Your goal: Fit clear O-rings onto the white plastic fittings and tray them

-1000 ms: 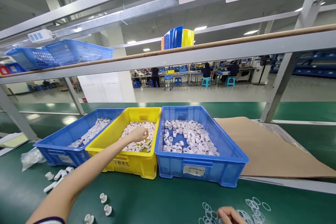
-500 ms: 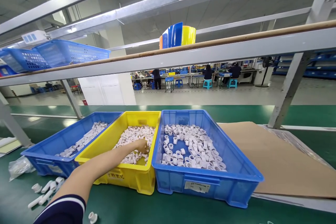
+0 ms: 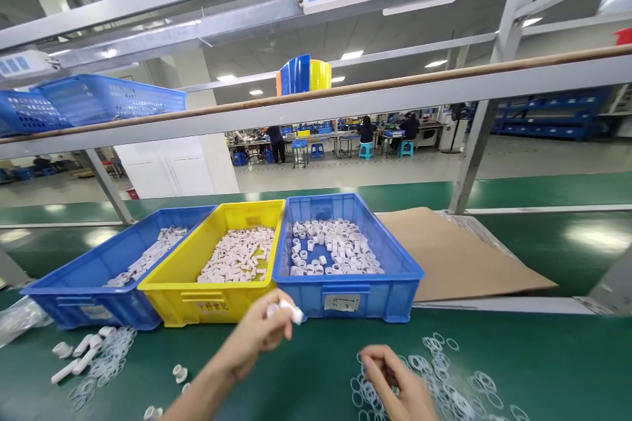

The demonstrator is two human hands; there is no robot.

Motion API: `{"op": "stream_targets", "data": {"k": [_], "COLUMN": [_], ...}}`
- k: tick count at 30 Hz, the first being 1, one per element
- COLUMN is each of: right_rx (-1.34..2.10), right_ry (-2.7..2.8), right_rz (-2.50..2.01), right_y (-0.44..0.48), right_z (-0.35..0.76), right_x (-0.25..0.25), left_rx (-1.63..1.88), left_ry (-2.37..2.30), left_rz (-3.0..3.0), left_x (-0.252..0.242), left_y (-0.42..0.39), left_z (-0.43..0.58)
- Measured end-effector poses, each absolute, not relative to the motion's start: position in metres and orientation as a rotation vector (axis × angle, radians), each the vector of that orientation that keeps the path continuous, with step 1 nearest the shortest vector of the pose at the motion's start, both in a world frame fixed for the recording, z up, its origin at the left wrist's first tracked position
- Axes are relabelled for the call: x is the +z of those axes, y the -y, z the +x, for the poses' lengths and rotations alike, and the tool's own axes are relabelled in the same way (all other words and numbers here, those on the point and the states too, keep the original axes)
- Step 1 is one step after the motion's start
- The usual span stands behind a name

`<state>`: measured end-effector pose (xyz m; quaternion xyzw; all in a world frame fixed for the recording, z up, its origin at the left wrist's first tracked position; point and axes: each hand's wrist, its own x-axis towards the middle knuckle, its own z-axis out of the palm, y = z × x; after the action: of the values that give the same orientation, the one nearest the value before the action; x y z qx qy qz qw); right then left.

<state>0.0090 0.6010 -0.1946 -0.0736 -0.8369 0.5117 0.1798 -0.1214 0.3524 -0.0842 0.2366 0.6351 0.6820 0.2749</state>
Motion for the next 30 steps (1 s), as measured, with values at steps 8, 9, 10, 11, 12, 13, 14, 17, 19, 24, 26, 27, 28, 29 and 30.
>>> {"op": "stream_targets", "data": {"k": [8, 9, 10, 11, 12, 13, 14, 17, 19, 24, 26, 27, 28, 29, 30], "right_rx": [1.215, 1.204, 1.202, 1.205, 1.214, 1.227, 1.24, 1.259, 1.255, 1.509, 1.509, 1.447, 1.351, 1.239, 1.123], "right_ry": [2.437, 2.444, 2.451, 2.461, 2.478, 2.505, 2.543, 2.685, 2.752, 2.764, 2.682, 2.634, 2.596, 2.576, 2.576], "right_rz": [0.156, 0.144, 0.117, 0.081, 0.049, 0.035, 0.041, 0.116, 0.146, 0.176, 0.015, -0.096, -0.205, -0.296, -0.372], "right_y": [-0.56, -0.561, -0.563, -0.565, -0.567, -0.568, -0.569, -0.565, -0.56, -0.57, -0.589, -0.601, -0.614, -0.626, -0.638], "right_z": [0.04, 0.044, 0.048, 0.051, 0.054, 0.056, 0.057, 0.058, 0.058, 0.051, 0.044, 0.04, 0.035, 0.031, 0.028], "right_x": [-0.164, -0.161, -0.158, -0.155, -0.151, -0.147, -0.144, -0.133, -0.127, -0.121, -0.129, -0.136, -0.146, -0.156, -0.168], "left_rx": [1.873, 1.855, 1.832, 1.809, 1.784, 1.762, 1.74, 1.669, 1.613, 1.515, 1.554, 1.581, 1.613, 1.642, 1.662], "left_ry": [-1.117, -1.131, -1.166, -1.212, -1.263, -1.317, -1.372, -1.548, -1.65, -1.773, -1.737, -1.7, -1.67, -1.652, -1.648], "left_rz": [0.471, 0.509, 0.556, 0.602, 0.638, 0.663, 0.682, 0.769, 0.891, 0.995, 0.933, 0.898, 0.865, 0.837, 0.812], "left_x": [-0.165, -0.164, -0.164, -0.163, -0.162, -0.161, -0.161, -0.16, -0.159, -0.164, -0.168, -0.169, -0.171, -0.172, -0.173], "left_y": [-0.404, -0.406, -0.406, -0.407, -0.407, -0.407, -0.407, -0.405, -0.403, -0.402, -0.403, -0.403, -0.403, -0.404, -0.404], "left_z": [-0.052, -0.05, -0.049, -0.047, -0.047, -0.046, -0.045, -0.043, -0.041, -0.046, -0.051, -0.054, -0.056, -0.059, -0.061]}}
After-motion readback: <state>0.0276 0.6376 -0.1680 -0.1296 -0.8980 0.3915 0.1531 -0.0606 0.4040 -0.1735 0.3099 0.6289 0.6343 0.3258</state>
